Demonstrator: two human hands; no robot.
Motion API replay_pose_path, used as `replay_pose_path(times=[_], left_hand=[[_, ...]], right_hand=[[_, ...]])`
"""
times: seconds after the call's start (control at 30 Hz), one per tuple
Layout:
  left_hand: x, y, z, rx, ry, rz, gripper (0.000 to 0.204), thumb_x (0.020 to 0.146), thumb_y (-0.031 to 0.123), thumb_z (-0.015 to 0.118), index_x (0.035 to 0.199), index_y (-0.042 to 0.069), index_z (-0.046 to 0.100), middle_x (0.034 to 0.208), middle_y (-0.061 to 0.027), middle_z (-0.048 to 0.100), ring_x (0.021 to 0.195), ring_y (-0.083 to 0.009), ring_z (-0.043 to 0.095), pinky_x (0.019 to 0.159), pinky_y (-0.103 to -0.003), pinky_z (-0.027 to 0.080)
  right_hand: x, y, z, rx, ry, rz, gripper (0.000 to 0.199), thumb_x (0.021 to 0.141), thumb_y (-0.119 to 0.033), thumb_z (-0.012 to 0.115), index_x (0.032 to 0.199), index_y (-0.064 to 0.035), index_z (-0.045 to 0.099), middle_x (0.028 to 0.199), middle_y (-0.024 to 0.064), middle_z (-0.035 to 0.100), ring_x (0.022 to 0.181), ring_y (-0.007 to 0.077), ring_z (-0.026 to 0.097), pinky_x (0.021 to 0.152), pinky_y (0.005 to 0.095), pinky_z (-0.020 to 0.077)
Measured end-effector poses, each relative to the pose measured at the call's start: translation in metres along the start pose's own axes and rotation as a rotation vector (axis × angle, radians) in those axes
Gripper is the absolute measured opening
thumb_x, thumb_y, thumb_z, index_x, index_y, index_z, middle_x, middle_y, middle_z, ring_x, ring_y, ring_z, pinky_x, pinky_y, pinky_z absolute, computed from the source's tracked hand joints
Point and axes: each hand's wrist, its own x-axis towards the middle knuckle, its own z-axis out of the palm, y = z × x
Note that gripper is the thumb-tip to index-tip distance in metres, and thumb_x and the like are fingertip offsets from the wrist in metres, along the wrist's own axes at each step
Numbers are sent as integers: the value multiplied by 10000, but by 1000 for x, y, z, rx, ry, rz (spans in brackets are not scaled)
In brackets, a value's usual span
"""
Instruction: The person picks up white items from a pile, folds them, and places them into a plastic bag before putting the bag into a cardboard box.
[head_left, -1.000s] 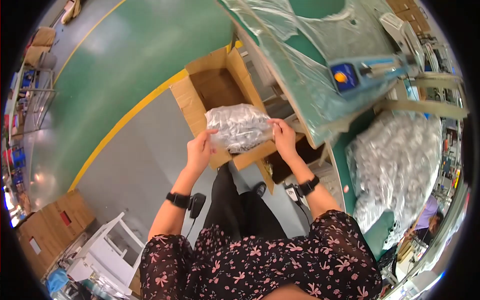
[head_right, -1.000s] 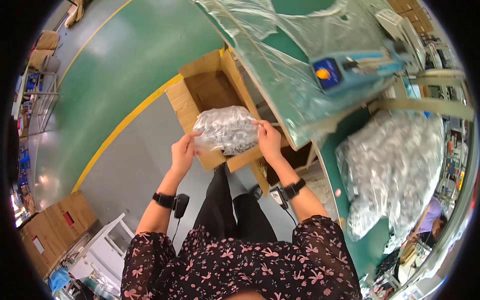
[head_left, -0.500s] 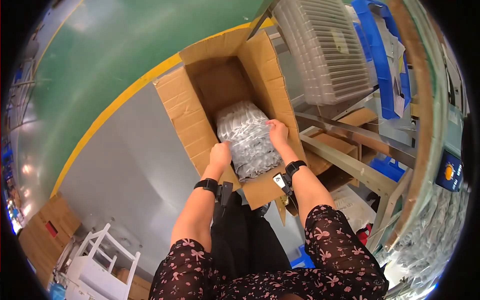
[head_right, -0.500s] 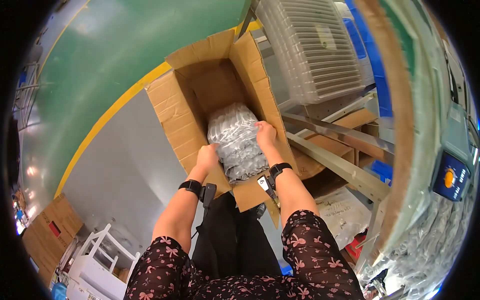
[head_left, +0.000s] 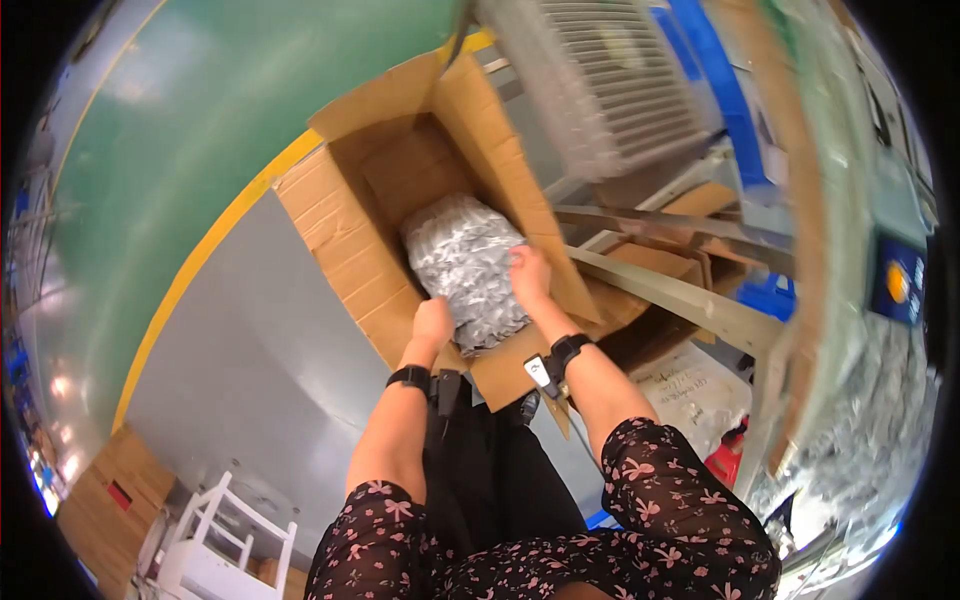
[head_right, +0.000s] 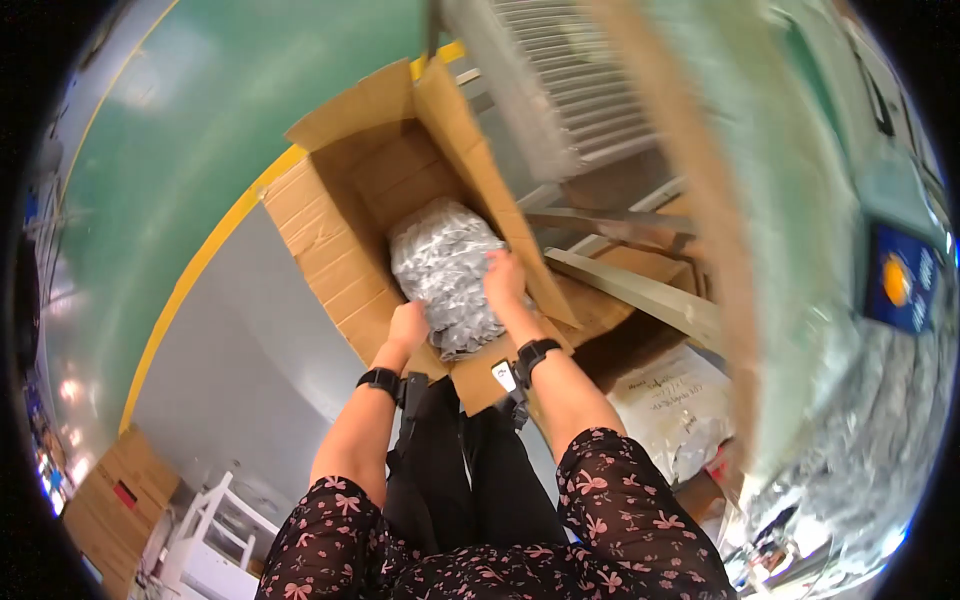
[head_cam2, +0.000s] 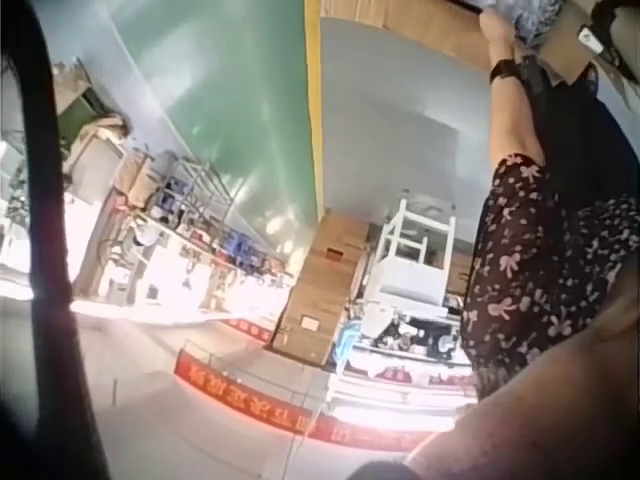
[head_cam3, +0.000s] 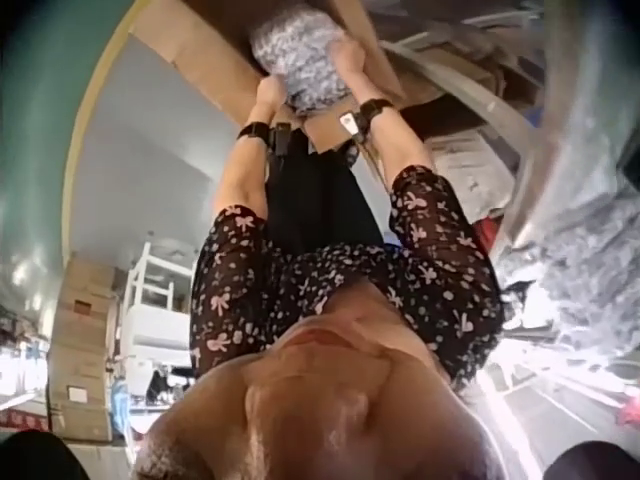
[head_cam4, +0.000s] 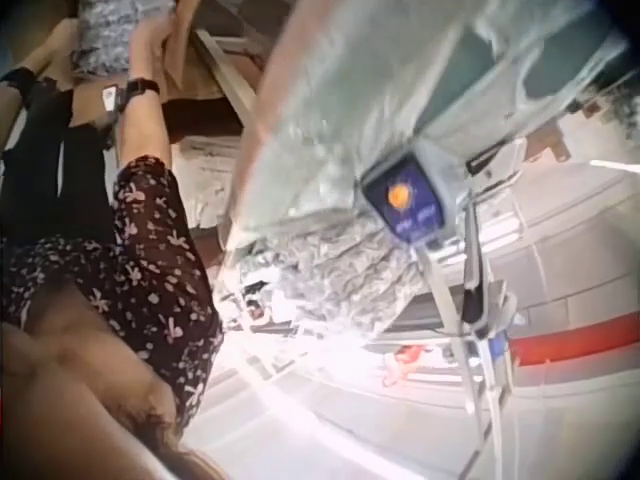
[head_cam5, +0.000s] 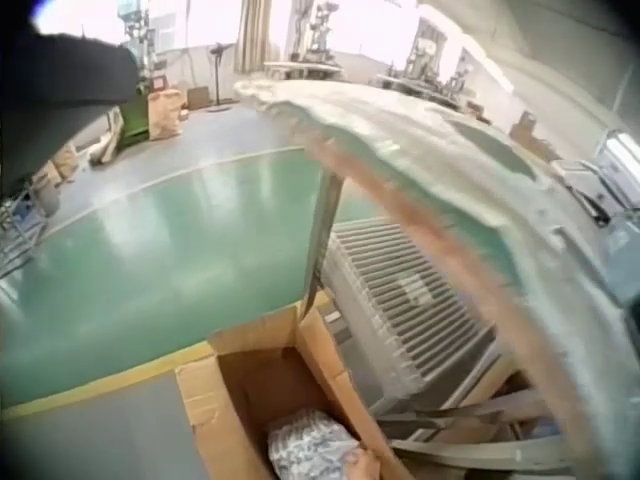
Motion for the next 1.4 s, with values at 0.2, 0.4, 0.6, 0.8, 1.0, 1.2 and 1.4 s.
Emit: replay_pose_path(times=[0.2,0.4,0.6,0.8,1.0,1.2,1.4], left_hand=[[-101,46,4,-143,-79,149,197,843,152,542,965,29,636,841,-216,652,817,-403,630,733,-476,497],[-206,218,-41,-262,-314,540,224,848,140,598,1041,35,639,852,-192,659,790,-336,652,700,-409,509],[-318,406,-24,-359,-520,985,429,818,112,694,1195,2,521,986,-126,606,784,-213,627,693,-300,516],[-354,499,66,-193,-328,884,692,784,135,732,1314,-48,326,1094,-181,549,812,-194,617,667,-289,520],[-310,506,137,-226,94,1085,535,853,111,637,1299,-5,366,948,-145,590,675,-159,606,541,-281,505],[-329,513,113,-372,-223,702,365,939,62,448,1301,58,400,756,-90,587,502,-127,551,425,-281,468],[-316,512,119,-187,-70,789,370,923,38,424,1292,55,401,786,-111,599,529,-161,575,443,-305,481]], right_hand=[[-147,-6,-108,297,-40,-86,160,848,-22,514,958,-31,630,712,94,588,602,184,595,566,338,488],[-267,-43,-320,231,236,-188,96,860,-64,581,935,-20,623,790,101,598,683,188,608,603,322,491],[-393,15,-466,116,860,285,321,771,-83,712,1053,-25,569,920,95,551,687,238,553,661,331,481],[-437,117,-521,-230,1128,567,504,763,-109,724,1212,-32,508,1009,117,530,940,224,541,793,350,461],[-420,189,-522,173,982,442,431,825,-94,645,1231,-48,507,990,127,576,875,247,584,754,372,477],[-414,184,-527,-27,1110,370,298,852,-48,563,1151,-48,554,908,152,606,810,330,604,710,387,494],[-405,194,-528,-30,1059,290,360,821,8,521,1176,-40,554,931,158,615,838,341,604,720,401,490]])
